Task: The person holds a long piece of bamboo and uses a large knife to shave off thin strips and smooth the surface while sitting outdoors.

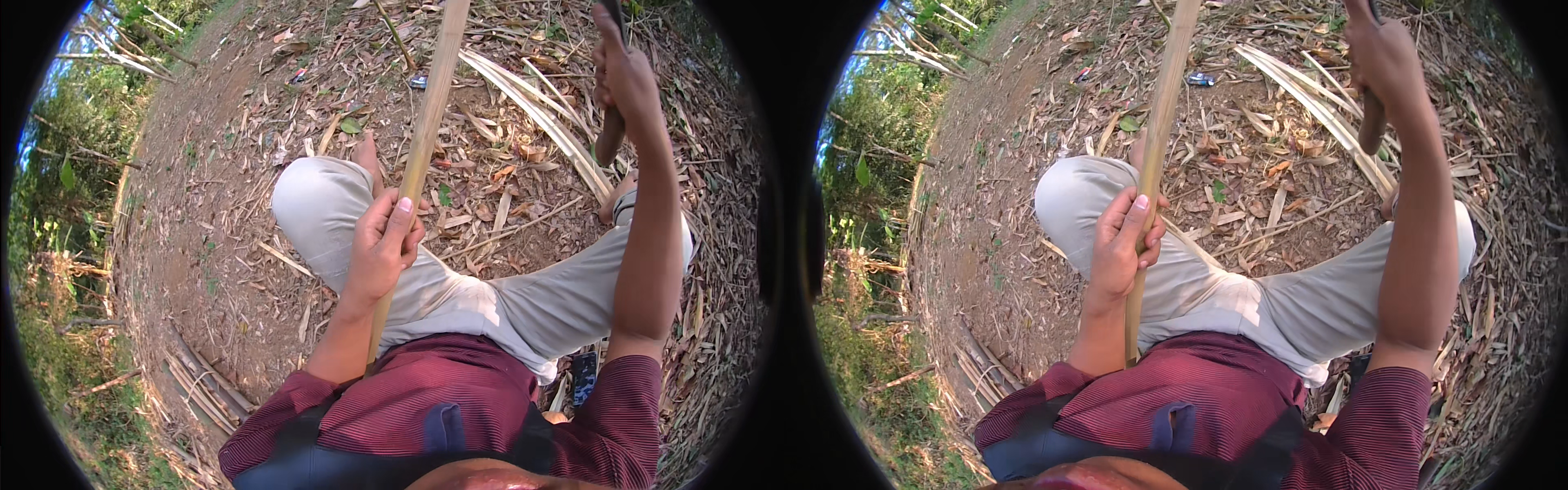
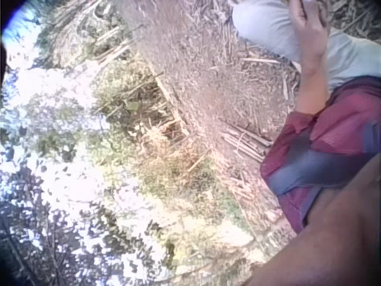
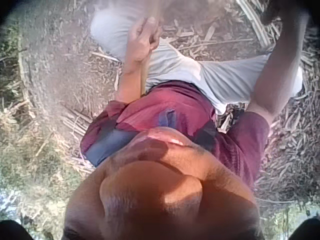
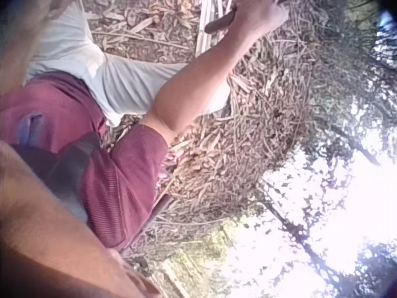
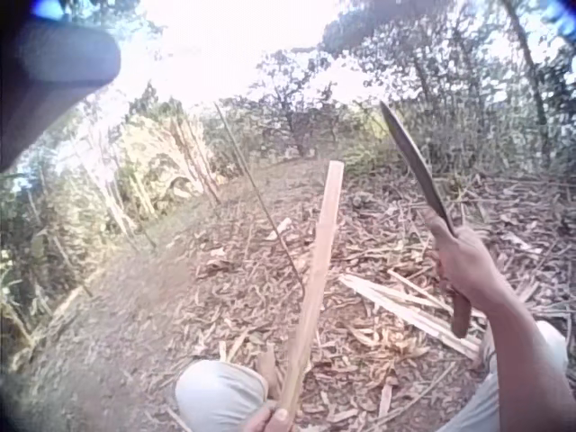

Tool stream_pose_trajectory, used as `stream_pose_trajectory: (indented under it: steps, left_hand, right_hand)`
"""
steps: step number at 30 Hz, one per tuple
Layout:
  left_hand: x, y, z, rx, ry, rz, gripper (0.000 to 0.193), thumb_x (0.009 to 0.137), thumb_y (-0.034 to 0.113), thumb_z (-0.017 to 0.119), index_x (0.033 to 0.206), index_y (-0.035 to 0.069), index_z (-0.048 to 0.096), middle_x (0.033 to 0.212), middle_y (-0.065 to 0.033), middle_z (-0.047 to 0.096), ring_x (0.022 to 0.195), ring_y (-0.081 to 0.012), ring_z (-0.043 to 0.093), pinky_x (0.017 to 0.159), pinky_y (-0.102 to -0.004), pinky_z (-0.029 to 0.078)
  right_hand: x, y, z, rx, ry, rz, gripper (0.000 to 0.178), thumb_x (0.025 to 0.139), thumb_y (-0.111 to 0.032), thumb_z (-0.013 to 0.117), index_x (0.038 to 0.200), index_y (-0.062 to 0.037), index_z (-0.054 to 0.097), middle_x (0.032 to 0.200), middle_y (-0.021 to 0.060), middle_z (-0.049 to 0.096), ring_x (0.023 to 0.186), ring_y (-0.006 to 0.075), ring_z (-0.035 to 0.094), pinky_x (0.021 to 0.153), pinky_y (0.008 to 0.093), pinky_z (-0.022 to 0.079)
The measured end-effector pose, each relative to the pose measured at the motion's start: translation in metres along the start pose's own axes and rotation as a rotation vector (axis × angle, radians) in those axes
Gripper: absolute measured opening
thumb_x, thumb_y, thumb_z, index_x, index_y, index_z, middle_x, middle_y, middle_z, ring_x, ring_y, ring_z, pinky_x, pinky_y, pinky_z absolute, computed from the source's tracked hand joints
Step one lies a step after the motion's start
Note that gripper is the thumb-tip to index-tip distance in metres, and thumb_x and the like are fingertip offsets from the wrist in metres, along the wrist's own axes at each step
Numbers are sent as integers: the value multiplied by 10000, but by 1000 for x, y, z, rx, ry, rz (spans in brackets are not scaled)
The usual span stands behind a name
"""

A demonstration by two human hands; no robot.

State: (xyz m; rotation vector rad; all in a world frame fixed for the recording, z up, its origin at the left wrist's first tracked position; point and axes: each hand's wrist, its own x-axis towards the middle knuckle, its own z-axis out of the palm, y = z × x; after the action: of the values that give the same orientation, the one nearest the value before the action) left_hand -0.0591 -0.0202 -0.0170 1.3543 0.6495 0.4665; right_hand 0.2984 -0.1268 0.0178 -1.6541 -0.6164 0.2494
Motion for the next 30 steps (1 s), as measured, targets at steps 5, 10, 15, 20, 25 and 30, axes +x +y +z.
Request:
stream_pose_trajectory:
  steps: [5, 10, 15, 20, 25, 30]
  left_hand:
    - [19, 10, 2, 73, -86, 135, 235, 1042, 234, 455, 1123, 21, 512, 763, -123, 626, 504, -138, 582, 445, -239, 466]
    - [32, 12, -2, -80, -151, 8, 244, 1046, 260, 451, 995, 28, 507, 787, -142, 643, 554, -196, 650, 450, -284, 522]
    - [44, 13, 3, -26, -197, 4, 271, 1053, 287, 443, 1000, 33, 524, 742, -121, 617, 473, -118, 523, 410, -216, 416]
    - [46, 12, 8, -35, -169, -47, 279, 1061, 297, 430, 1029, 40, 531, 665, -53, 528, 429, -45, 360, 389, -174, 301]
    - [65, 23, 20, -96, -277, -101, 273, 1060, 297, 427, 1024, 45, 526, 637, -4, 451, 436, -36, 351, 387, -172, 300]
    - [114, 71, 34, -144, -359, -97, 252, 1043, 288, 437, 1001, 55, 523, 669, -16, 505, 459, -76, 448, 403, -207, 367]
  right_hand:
    - [-25, -34, 47, -345, -143, -16, 670, 921, -643, 553, 598, -57, 602, 512, -12, 478, 463, 107, 444, 469, 305, 346]
    - [-36, -40, 66, -351, -217, -50, 526, 947, -541, 593, 777, -53, 692, 482, -57, 415, 425, 61, 389, 446, 263, 304]
    - [-35, -33, 62, -312, -201, -156, 395, 981, -393, 602, 884, -24, 705, 531, -51, 455, 480, 54, 373, 468, 279, 274]
    - [-38, -36, 59, -394, -199, -119, 383, 978, -387, 602, 921, -24, 710, 568, -15, 535, 489, 68, 447, 480, 274, 333]
    - [-36, -39, 53, -346, -187, -84, 311, 971, -311, 614, 951, -18, 715, 597, -4, 566, 516, 61, 469, 486, 287, 360]
    - [-31, -41, 51, -238, -303, -114, 216, 875, -145, 675, 1040, -6, 681, 715, 8, 622, 608, 66, 503, 559, 254, 393]
